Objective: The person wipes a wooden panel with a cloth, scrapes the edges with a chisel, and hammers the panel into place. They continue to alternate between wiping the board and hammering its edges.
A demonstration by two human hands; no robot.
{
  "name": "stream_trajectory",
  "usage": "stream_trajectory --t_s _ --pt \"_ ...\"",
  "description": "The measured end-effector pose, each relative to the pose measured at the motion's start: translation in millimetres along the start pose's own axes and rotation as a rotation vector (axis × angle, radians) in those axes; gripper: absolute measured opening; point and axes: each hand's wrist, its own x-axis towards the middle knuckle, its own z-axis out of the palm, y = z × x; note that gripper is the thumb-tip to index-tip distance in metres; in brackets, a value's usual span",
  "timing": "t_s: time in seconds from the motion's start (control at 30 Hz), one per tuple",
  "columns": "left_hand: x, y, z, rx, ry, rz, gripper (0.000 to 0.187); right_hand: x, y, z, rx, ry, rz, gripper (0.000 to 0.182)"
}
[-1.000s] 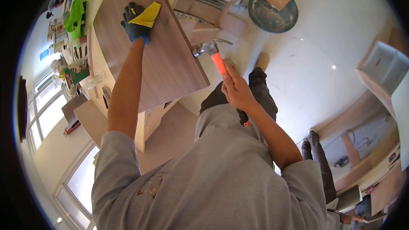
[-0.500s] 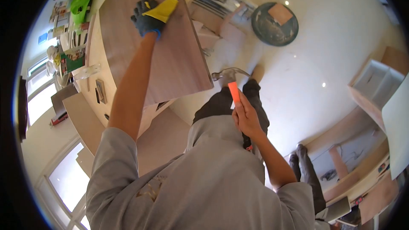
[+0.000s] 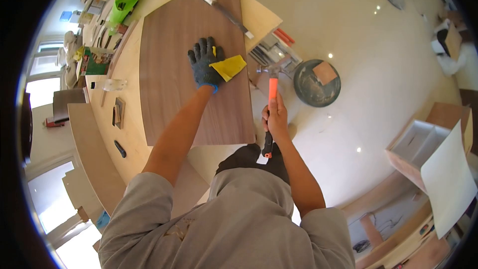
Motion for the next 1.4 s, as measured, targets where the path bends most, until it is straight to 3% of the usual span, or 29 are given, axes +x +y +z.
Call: stream_trajectory --t_s 0.17,0.33,0.53,0.57,0.63,0.73,0.93,1.03,1.13,1.23,1.33,1.37,1.4 --pt "6.0 2.2 -5.5 0.058 -0.034 0.03 0.058 9.9 -8.2 -12.8 -0.126 -0.122 0.051 0.05" --pt "54.3 13.0 10.0 -0.242 0.125 0.499 0.061 -28.9 6.3 -24.5 -0.112 -0.013 0.088 0.05" --pt "75.6 38.6 8.2 -0.235 -0.015 0.483 0.053 -84.1 44.9 -50.6 -0.052 0.112 0.237 0.044" --pt "69.3 35.6 9.5 -0.318 0.109 0.472 0.049 -89.9 52.3 -56.3 -0.026 0.145 0.269 0.042" --pt "55.1 33.3 1.1 -0.401 0.137 0.409 0.047 -100.2 55.9 -67.4 -0.082 0.15 0.283 0.039" --pt "32.6 36.7 -9.4 -0.494 0.187 0.259 0.023 -103.7 53.0 -81.5 -0.098 0.161 0.273 0.039" --pt "79.7 63.4 -14.1 -0.383 -0.027 -0.267 0.014 -83.8 17.9 -96.7 -0.155 0.176 0.217 0.04" --pt "108.2 63.1 39.3 -0.362 0.093 -0.501 0.014 -72.0 5.1 -98.7 -0.164 0.181 0.198 0.04" --pt "75.1 -4.1 -1.1 -0.67 -0.127 -0.449 0.025 -74.8 -4.2 -96.5 -0.204 0.184 0.174 0.038" --pt "7.2 -80.6 -31.8 -0.911 -0.199 -0.431 0.038 -83.2 -5.1 -94.0 -0.24 0.199 0.162 0.038" --pt "-105.4 -169.4 -26.3 -1.279 -0.073 -0.676 0.043 -91.1 7.1 -96.1 -0.194 0.269 0.209 0.037" --pt "-145.5 -197.1 -48.8 -1.305 0.012 -0.697 0.043 -91.3 11.8 -96.4 -0.188 0.29 0.229 0.036" --pt "-178.4 -235.9 -51.3 -1.126 0.073 -0.636 0.04 -91.0 17.3 -96.4 -0.186 0.311 0.252 0.036"
